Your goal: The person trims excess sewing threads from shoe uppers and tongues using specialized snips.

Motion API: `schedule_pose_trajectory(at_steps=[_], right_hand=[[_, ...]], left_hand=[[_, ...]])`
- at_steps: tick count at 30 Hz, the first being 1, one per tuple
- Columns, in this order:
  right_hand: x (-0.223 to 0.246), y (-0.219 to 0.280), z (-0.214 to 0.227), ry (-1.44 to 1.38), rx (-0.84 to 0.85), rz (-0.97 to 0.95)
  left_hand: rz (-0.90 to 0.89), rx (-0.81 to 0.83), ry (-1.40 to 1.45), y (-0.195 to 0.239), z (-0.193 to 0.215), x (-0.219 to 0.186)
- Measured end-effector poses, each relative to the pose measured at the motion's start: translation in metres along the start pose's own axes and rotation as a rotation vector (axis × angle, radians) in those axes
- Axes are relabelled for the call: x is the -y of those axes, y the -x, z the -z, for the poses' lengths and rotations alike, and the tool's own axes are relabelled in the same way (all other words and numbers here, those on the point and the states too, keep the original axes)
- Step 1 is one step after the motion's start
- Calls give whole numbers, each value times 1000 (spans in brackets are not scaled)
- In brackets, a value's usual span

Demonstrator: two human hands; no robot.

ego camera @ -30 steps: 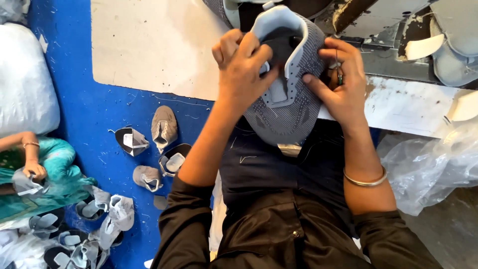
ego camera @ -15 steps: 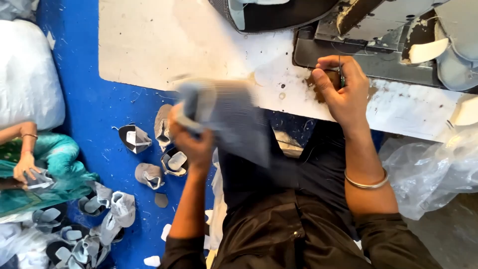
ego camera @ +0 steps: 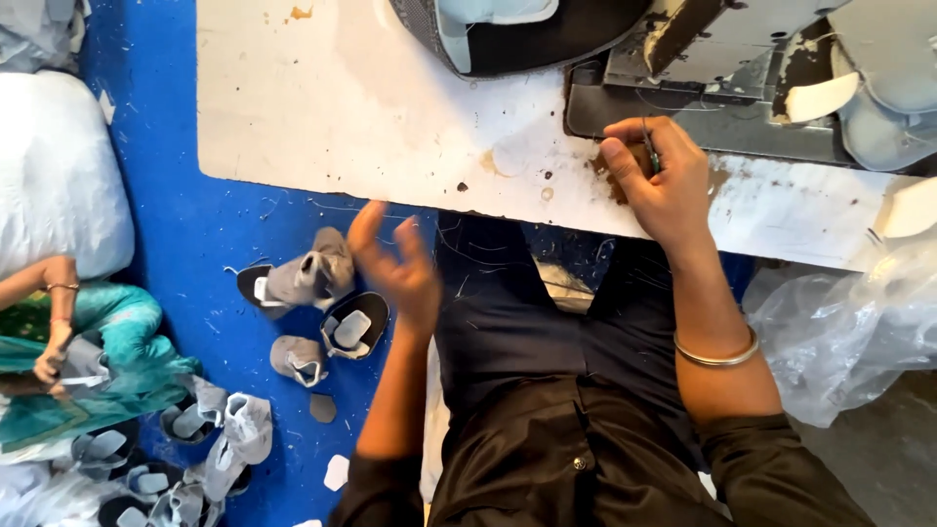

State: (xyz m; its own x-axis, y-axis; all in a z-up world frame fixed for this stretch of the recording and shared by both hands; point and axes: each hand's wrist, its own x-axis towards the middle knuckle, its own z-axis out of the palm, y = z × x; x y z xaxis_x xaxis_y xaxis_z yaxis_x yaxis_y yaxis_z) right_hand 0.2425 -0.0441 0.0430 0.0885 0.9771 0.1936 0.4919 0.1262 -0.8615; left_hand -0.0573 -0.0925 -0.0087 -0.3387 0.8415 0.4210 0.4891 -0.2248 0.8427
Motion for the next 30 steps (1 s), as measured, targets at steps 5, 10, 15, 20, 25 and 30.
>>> schedule_pose_trajectory(at_steps=[5,10,15,20,25,30], right_hand=[[0,0,1,9,-3,10],[4,-3,4,4,8,-76],[5,-4,5,-61,30,1],[-2,-1,6,-44,23,29],[5,-2,8,-146,40,-20],[4,-3,6,-137,38,2]], left_hand=[[-370,361,-51,-90,-110,-56],[-495,424,-805,-133,-193,-35],[-475,415,-909,-128,-220,-36],[-440,474,-661,-133,-182,-15],[-307,432,-183,-99,-87,-58],[-91,475,39,-48,-28,-90]])
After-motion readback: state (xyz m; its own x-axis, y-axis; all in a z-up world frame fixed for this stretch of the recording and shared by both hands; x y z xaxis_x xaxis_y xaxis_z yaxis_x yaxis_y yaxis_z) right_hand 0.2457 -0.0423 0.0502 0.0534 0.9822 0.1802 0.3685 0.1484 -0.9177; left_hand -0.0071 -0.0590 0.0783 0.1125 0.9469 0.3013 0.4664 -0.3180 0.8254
